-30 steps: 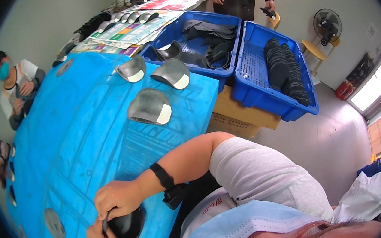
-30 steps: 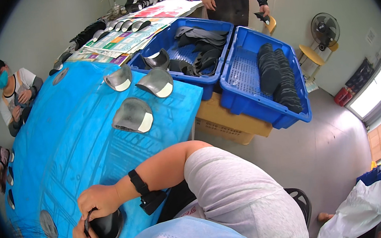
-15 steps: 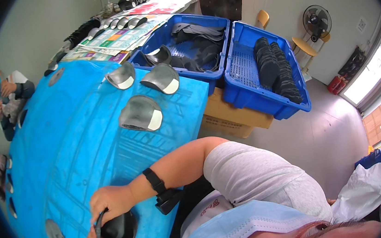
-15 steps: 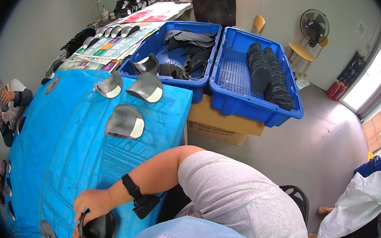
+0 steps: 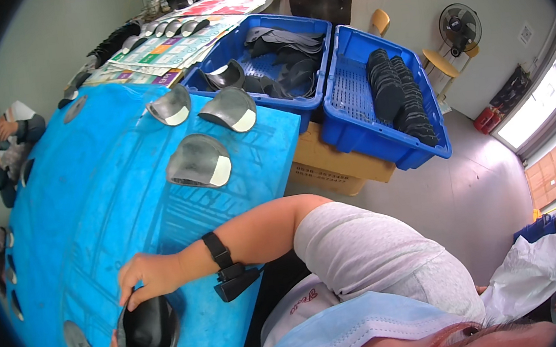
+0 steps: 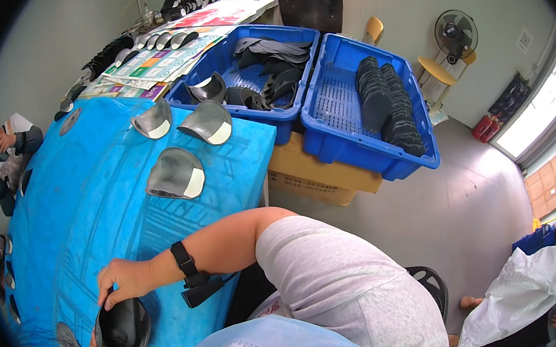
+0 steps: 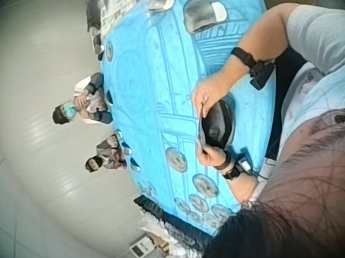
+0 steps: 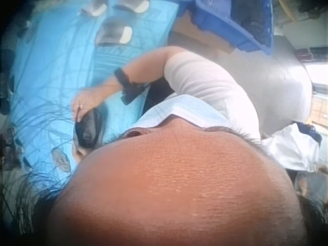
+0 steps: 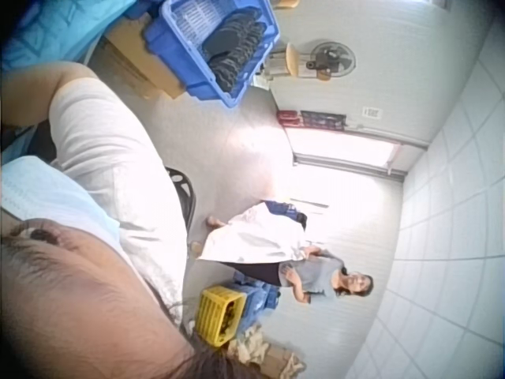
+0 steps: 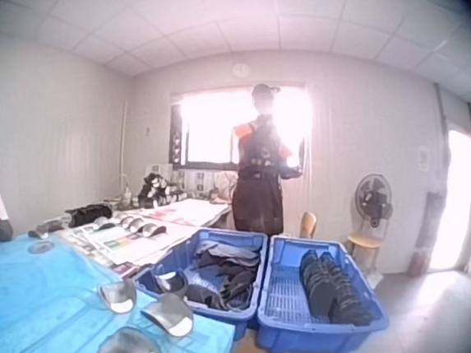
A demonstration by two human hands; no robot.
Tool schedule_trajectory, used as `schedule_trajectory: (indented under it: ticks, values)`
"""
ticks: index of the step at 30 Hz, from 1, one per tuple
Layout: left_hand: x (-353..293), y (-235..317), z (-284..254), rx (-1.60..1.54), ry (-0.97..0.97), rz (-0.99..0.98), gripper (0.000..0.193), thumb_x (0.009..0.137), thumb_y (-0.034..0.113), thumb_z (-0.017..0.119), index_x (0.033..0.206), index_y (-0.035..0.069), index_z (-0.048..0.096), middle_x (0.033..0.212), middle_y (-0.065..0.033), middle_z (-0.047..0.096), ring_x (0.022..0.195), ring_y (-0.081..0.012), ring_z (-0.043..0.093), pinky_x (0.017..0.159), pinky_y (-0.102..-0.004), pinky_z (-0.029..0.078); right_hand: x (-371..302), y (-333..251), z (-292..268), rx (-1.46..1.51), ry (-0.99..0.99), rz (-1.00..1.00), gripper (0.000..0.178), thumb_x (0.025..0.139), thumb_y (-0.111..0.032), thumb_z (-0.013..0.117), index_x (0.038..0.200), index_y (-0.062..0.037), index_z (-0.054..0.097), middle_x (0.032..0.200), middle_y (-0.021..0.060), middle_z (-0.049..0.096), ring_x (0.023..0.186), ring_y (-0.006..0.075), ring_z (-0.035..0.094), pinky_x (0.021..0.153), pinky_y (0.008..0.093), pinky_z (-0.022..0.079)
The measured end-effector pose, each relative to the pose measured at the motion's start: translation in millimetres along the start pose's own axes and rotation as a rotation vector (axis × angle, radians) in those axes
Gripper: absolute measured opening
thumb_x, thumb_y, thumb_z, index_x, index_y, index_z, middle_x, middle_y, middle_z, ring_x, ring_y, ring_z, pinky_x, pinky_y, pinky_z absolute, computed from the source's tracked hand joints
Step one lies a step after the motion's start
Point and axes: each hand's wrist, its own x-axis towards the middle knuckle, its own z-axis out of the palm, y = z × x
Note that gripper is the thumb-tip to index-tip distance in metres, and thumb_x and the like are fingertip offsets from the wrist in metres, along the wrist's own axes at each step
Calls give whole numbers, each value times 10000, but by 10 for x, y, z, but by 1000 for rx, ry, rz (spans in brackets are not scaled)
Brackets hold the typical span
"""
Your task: The worker is assembling and aligning internal shoe components and linings at a production table.
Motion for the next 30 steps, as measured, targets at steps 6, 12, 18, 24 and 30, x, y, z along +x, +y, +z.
schedule_trajectory:
  ticks: [6,12,18,24,30]
  values:
    - [46,236,26,-32,-23,-70,237,834,124,482,1005,-36,516,945,-128,551,848,-174,528,746,-276,431,25,-44,-69,-31,69,89,136,662,-99,676,784,-47,648,737,78,584,717,187,554,634,273,428]
    - [45,296,34,-1,-11,53,173,835,79,473,934,-49,534,870,-80,520,786,-139,487,738,-249,382,62,-27,-111,445,-27,294,451,700,-59,652,1122,-59,493,769,45,564,732,116,529,677,252,426]
    - [70,257,112,-42,54,-83,187,831,85,480,958,-43,529,850,-61,519,773,-127,479,723,-238,378,74,44,-177,313,-12,325,421,697,-40,643,1083,-24,473,700,35,550,687,102,514,642,233,413]
    - [194,564,299,-394,128,-316,258,836,105,489,1055,-29,474,851,-40,524,756,-83,476,687,-194,382,92,186,-236,253,85,327,387,689,-49,650,1018,-19,449,652,40,549,658,104,515,577,231,396]
    - [189,413,218,-398,61,-340,242,835,120,508,1038,-9,480,790,-7,486,738,-77,456,681,-192,379,112,77,-247,249,64,394,570,688,-54,658,1165,-48,346,778,65,550,709,128,529,651,249,423]
